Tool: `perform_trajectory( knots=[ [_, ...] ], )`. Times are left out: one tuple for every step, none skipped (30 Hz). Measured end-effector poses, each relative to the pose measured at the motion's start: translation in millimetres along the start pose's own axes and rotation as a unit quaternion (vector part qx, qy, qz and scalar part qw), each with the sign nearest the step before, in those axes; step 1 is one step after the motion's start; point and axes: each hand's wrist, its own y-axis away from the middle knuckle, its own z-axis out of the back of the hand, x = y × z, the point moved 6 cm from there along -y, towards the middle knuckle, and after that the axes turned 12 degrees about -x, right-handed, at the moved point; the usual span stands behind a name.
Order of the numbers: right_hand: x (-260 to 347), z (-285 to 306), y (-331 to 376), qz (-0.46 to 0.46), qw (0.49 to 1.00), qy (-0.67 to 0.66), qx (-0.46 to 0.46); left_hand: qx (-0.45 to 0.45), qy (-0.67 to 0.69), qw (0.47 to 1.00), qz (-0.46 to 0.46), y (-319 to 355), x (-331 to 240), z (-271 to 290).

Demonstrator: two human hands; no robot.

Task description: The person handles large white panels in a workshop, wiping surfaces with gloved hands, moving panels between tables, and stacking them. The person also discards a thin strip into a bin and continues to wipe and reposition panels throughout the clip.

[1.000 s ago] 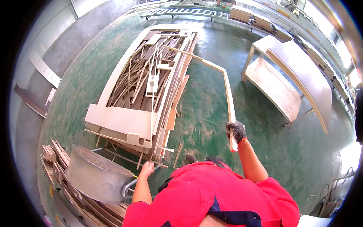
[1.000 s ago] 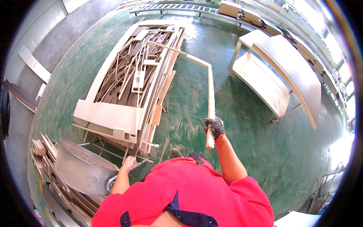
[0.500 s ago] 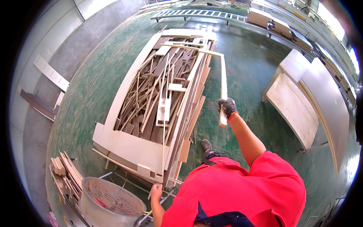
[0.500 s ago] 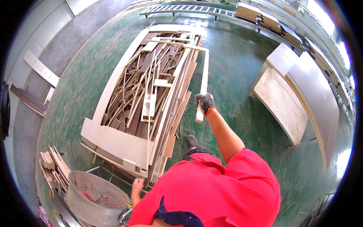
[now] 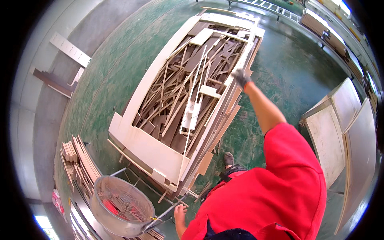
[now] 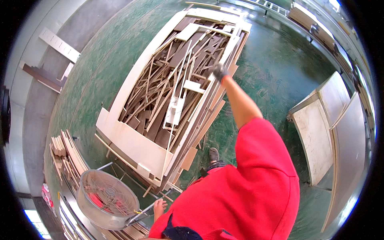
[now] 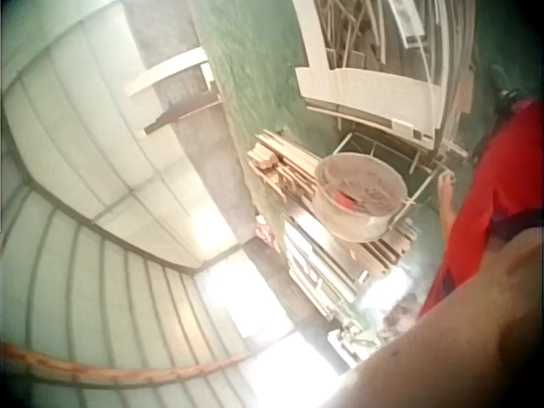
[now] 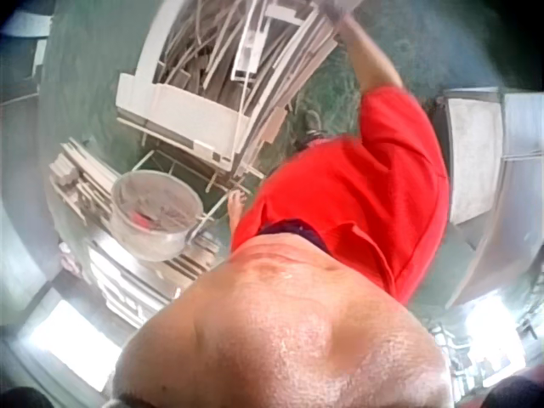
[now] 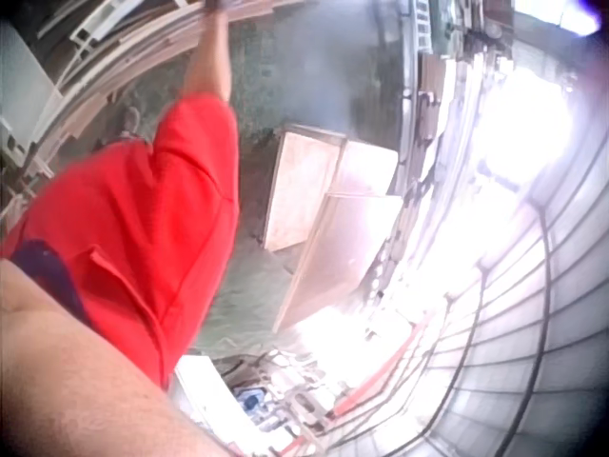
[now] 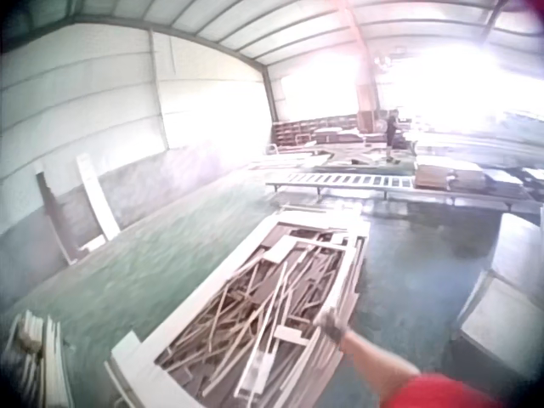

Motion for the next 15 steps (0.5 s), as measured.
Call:
perform_trajectory(
  knots=[
    [-59,-49,34,-0.038,0.993,-0.099,0.051,-0.003,0.005,1.0,0.007,-3,3,-2],
    [-109,-81,61,-0.077,0.973,-0.202,0.084,0.0,0.018,1.0,0.008,-11,-5,-8],
    [-158,-109,81,-0.121,0.942,-0.297,0.104,0.034,-0.004,0.999,-0.032,-28,-27,-19],
    [-218,-146,163,-0.345,0.793,-0.486,0.125,0.049,-0.013,0.998,-0.035,-29,-2,-19],
    [-221,-185,251,-0.214,0.932,-0.23,0.181,0.053,-0.014,0.998,-0.011,-17,56,-12],
    [-216,-214,321,-0.03,0.931,-0.002,0.364,0.078,0.069,0.994,0.035,-25,110,-2],
    [-211,-226,368,0.103,0.904,0.089,0.404,0.073,0.023,0.997,0.011,-32,143,7],
    [-203,-237,408,0.237,0.856,0.177,0.425,0.071,-0.024,0.997,-0.02,-40,163,12],
    [-203,-236,419,0.226,0.85,0.189,0.437,0.07,-0.067,0.994,-0.048,-43,178,14],
    [-207,-231,419,0.217,0.846,0.208,0.44,0.061,-0.076,0.993,-0.066,-49,175,9],
    [-223,-211,404,0.066,0.887,0.14,0.435,0.051,-0.085,0.992,-0.081,-51,174,7],
    [-220,-193,391,0.041,0.903,0.156,0.399,0.04,-0.065,0.994,-0.074,-48,180,9],
    [-212,-175,374,0.045,0.916,0.204,0.342,0.026,-0.046,0.997,-0.062,-42,191,15],
    [-202,-160,358,0.04,0.928,0.237,0.285,0.014,-0.002,0.999,-0.035,-37,202,25],
    [-197,-143,346,0.032,0.937,0.253,0.238,0.003,0.051,0.999,-0.006,-25,205,24]
  ],
)
